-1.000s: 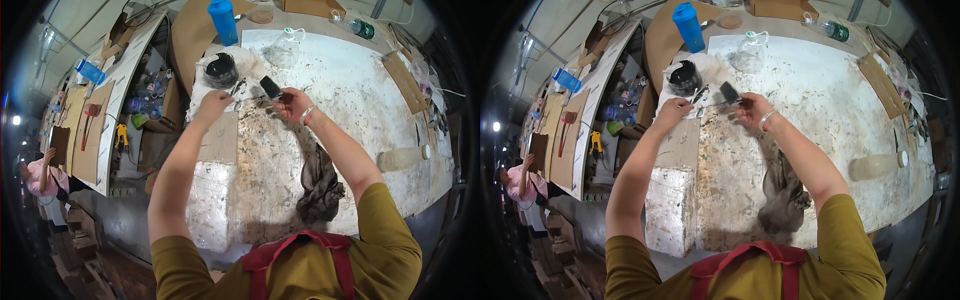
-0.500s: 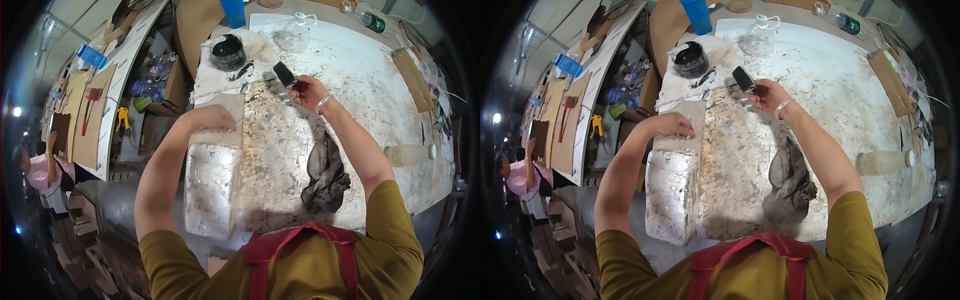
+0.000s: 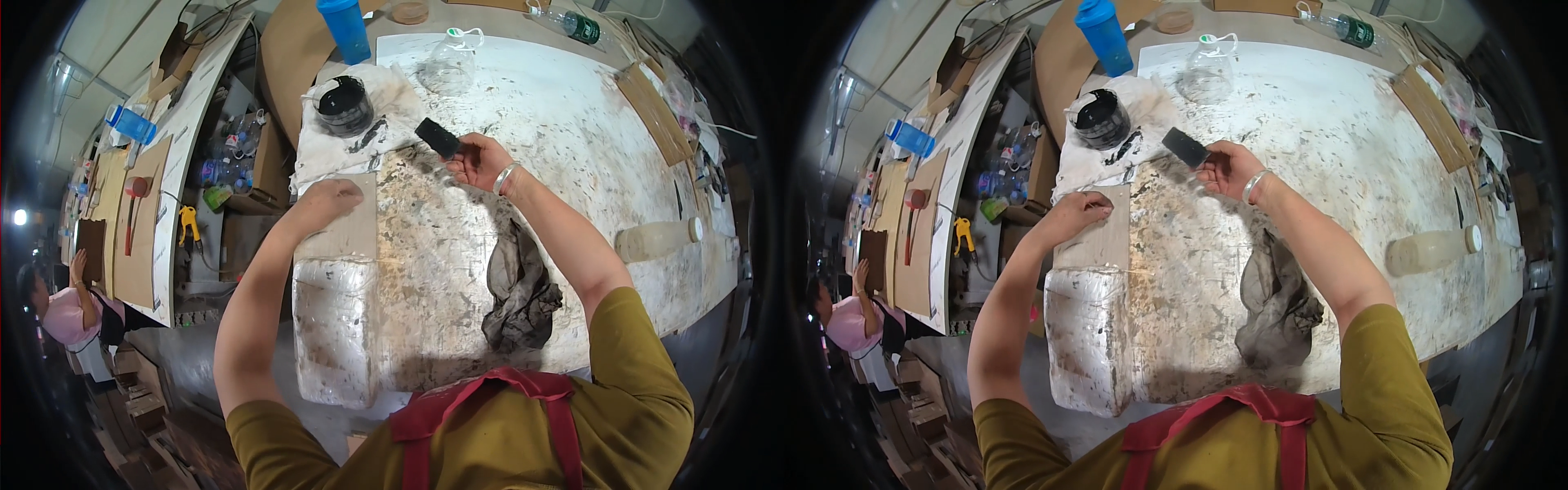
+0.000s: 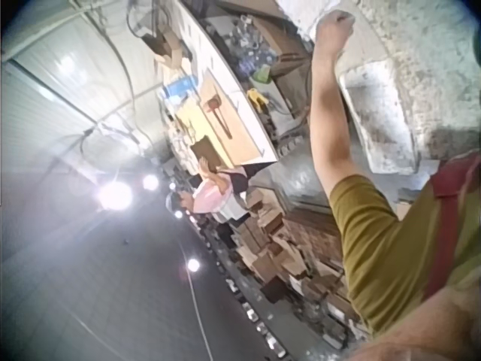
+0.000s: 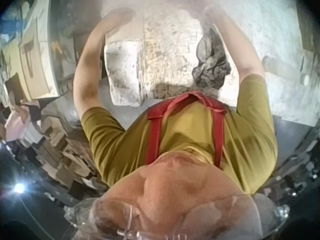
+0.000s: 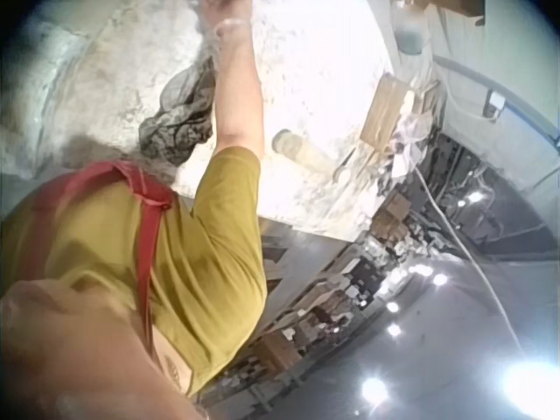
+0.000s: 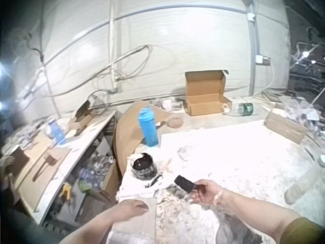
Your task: The person cleans a metal latch using a cloth and liquid. They pour liquid from a bottle onto the cloth, rub the latch repeatedly, and then clean a second small metal component by hand.
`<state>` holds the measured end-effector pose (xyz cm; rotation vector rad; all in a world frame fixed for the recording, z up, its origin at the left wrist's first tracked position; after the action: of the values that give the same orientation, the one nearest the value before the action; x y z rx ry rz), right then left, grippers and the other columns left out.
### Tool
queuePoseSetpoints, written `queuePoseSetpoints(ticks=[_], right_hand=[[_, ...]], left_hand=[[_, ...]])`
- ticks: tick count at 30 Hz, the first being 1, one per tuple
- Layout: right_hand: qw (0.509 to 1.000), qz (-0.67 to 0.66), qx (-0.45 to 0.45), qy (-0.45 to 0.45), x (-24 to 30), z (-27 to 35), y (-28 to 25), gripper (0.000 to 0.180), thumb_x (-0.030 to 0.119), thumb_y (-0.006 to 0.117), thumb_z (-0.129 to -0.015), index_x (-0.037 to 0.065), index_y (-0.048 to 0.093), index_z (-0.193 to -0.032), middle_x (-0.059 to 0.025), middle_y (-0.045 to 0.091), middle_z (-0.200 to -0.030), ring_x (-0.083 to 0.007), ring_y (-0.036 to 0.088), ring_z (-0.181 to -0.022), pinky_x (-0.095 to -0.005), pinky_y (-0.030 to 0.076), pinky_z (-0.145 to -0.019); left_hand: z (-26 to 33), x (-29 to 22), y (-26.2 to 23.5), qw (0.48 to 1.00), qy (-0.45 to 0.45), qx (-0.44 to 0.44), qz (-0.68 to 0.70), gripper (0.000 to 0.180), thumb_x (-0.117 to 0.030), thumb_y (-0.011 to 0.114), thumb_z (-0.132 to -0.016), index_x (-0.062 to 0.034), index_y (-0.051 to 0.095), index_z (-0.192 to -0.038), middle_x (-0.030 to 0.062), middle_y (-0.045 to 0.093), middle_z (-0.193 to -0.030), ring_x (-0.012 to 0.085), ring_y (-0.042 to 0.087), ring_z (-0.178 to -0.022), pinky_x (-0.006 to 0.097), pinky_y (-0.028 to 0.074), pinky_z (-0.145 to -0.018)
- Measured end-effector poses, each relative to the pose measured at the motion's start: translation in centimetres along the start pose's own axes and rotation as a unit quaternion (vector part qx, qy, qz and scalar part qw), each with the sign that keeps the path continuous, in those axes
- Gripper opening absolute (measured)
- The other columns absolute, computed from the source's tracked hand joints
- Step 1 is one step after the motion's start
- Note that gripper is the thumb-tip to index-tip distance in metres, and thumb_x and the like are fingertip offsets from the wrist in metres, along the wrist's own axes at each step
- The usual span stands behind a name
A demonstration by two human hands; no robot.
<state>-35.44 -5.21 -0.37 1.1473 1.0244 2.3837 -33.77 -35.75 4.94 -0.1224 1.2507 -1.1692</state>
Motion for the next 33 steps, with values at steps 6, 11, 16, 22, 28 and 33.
queuePoseSetpoints(ticks=[6,11,16,22,28,33], right_hand=[[0.959,0.224,-0.150,-0.089,0.1,0.3,0.6,0.037,0.018,0.067,-0.084,0.005,0.058,-0.117,0.0005,0.061,-0.087,-0.0092,0.052,-0.071,-0.0229,0.041,-0.059],[0.903,0.370,-0.182,-0.119,0.5,1.5,0.3,0.041,0.022,0.068,-0.082,0.003,0.058,-0.117,-0.0046,0.062,-0.091,-0.0117,0.054,-0.077,-0.0257,0.044,-0.063],[0.718,0.677,-0.014,-0.163,-1.8,4.8,5.9,0.043,0.026,0.064,-0.080,0.003,0.057,-0.115,-0.0128,0.059,-0.110,-0.0235,0.059,-0.090,-0.0365,0.050,-0.082],[0.641,0.743,0.082,-0.177,-7.4,4.7,8.1,0.047,0.032,0.066,-0.077,0.005,0.056,-0.115,-0.0143,0.054,-0.104,-0.0314,0.057,-0.092,-0.0362,0.048,-0.082],[0.664,0.733,0.003,-0.145,-4.7,3.4,8.1,0.055,0.037,0.067,-0.079,0.001,0.054,-0.118,-0.0146,0.059,-0.104,-0.0272,0.059,-0.090,-0.0351,0.048,-0.081],[0.647,0.702,-0.231,-0.188,1.9,-1.1,4.2,0.040,0.030,0.065,-0.080,0.001,0.058,-0.106,-0.0174,0.064,-0.087,-0.0312,0.062,-0.081,-0.0379,0.049,-0.075]], left_hand=[[1.2,-4.8,0.7,0.978,0.141,-0.119,-0.095,0.019,-0.016,0.060,-0.085,0.0021,0.063,-0.090,0.0129,0.061,-0.091,0.0244,0.060,-0.083,0.032,0.047,-0.077],[3.4,-7.5,0.9,0.979,0.153,-0.118,-0.057,0.018,-0.014,0.061,-0.085,0.0043,0.060,-0.085,0.0114,0.060,-0.092,0.0236,0.058,-0.083,0.030,0.045,-0.075],[6.3,-4.8,-1.2,0.969,0.116,-0.219,0.004,0.018,-0.015,0.060,-0.086,0.0022,0.061,-0.090,0.0120,0.060,-0.095,0.0248,0.060,-0.085,0.031,0.047,-0.076],[7.0,0.4,-3.4,0.945,0.010,-0.317,0.081,0.014,-0.010,0.062,-0.084,0.0014,0.062,-0.091,0.0094,0.060,-0.084,0.0156,0.058,-0.071,0.026,0.046,-0.070],[5.9,6.7,-3.6,0.940,-0.047,-0.325,-0.094,0.015,-0.014,0.063,-0.082,-0.0001,0.063,-0.088,0.0142,0.059,-0.083,0.0256,0.058,-0.069,0.034,0.046,-0.067],[3.5,10.4,-4.2,0.925,-0.048,-0.361,-0.106,0.016,-0.017,0.063,-0.080,-0.0013,0.063,-0.085,0.0140,0.061,-0.084,0.0308,0.059,-0.082,0.039,0.046,-0.073]])
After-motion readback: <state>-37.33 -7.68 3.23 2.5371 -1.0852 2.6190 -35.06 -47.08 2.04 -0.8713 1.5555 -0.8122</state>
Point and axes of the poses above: each hand's wrist, its own z-axis away from the middle knuckle, its own y-axis out of the palm, x = y × z, the point moved 3 cm from there along -z, towards the middle knuckle
